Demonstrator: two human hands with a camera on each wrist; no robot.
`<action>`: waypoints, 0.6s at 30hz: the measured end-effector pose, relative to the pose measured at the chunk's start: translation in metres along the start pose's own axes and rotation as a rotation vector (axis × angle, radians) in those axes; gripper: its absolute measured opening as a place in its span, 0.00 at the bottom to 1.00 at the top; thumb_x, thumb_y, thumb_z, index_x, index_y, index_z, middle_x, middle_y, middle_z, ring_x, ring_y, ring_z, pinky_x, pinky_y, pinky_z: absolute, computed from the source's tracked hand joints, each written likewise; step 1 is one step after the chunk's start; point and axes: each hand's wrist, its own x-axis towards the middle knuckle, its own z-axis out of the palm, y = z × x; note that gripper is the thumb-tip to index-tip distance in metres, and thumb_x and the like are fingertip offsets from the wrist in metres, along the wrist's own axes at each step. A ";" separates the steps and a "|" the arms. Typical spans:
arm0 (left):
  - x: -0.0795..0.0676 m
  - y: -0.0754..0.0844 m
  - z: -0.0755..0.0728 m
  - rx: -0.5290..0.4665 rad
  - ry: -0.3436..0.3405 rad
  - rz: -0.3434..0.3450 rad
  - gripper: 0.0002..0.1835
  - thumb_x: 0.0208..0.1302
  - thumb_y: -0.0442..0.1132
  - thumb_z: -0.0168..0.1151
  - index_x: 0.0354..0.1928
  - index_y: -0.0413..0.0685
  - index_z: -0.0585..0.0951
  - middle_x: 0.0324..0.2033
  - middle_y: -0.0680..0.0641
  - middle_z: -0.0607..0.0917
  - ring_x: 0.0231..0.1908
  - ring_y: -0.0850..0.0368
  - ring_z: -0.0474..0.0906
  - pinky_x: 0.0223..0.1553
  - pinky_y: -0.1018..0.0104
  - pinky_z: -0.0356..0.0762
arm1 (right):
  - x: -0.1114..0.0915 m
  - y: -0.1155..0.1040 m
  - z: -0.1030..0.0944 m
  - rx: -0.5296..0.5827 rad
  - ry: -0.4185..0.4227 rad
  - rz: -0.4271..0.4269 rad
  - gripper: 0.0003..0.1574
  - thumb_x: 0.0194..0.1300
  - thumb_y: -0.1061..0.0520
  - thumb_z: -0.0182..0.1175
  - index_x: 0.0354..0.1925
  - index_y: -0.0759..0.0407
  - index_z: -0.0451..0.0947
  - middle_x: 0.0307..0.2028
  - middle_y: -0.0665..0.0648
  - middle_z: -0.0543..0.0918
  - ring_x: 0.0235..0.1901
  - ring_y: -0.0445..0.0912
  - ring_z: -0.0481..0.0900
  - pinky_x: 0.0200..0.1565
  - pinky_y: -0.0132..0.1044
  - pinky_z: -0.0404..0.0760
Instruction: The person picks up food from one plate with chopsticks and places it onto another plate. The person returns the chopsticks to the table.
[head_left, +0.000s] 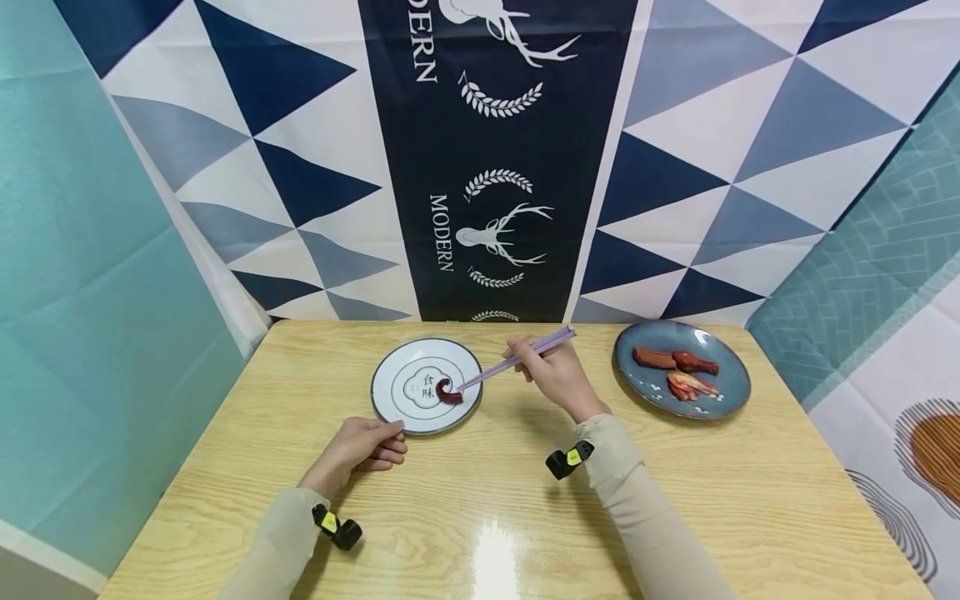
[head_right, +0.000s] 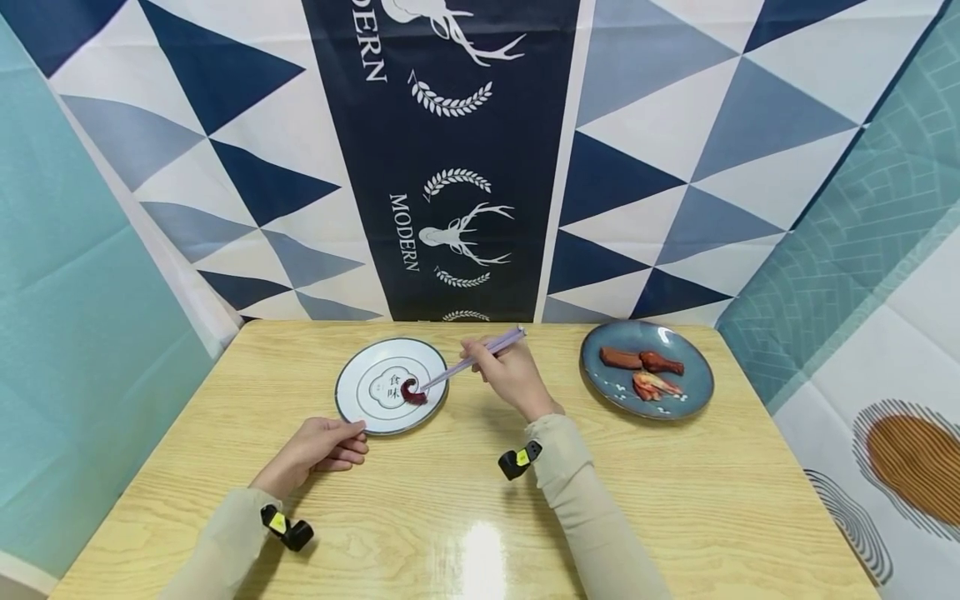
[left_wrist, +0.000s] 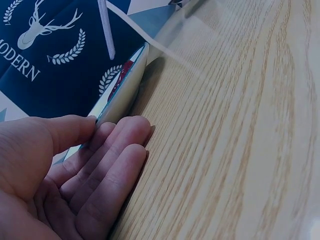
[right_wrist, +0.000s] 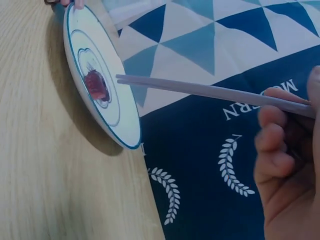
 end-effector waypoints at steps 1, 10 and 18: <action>0.000 0.000 0.000 -0.001 0.000 0.000 0.19 0.74 0.48 0.63 0.41 0.35 0.86 0.29 0.47 0.90 0.26 0.61 0.87 0.31 0.69 0.89 | 0.000 -0.001 -0.001 -0.001 0.022 -0.004 0.21 0.79 0.55 0.57 0.35 0.67 0.88 0.20 0.57 0.80 0.19 0.41 0.71 0.21 0.29 0.67; 0.001 -0.001 0.000 -0.006 0.000 -0.003 0.19 0.74 0.48 0.63 0.42 0.35 0.86 0.29 0.48 0.90 0.26 0.61 0.87 0.31 0.69 0.89 | -0.006 -0.007 -0.016 0.056 0.027 0.028 0.24 0.80 0.58 0.54 0.30 0.69 0.86 0.17 0.66 0.79 0.14 0.42 0.68 0.16 0.27 0.63; 0.000 -0.002 0.001 -0.011 0.011 -0.009 0.19 0.74 0.48 0.63 0.41 0.35 0.86 0.29 0.47 0.90 0.26 0.60 0.88 0.31 0.69 0.89 | -0.013 -0.017 -0.035 0.066 -0.144 0.044 0.27 0.80 0.50 0.54 0.29 0.64 0.87 0.19 0.72 0.81 0.11 0.49 0.74 0.13 0.34 0.72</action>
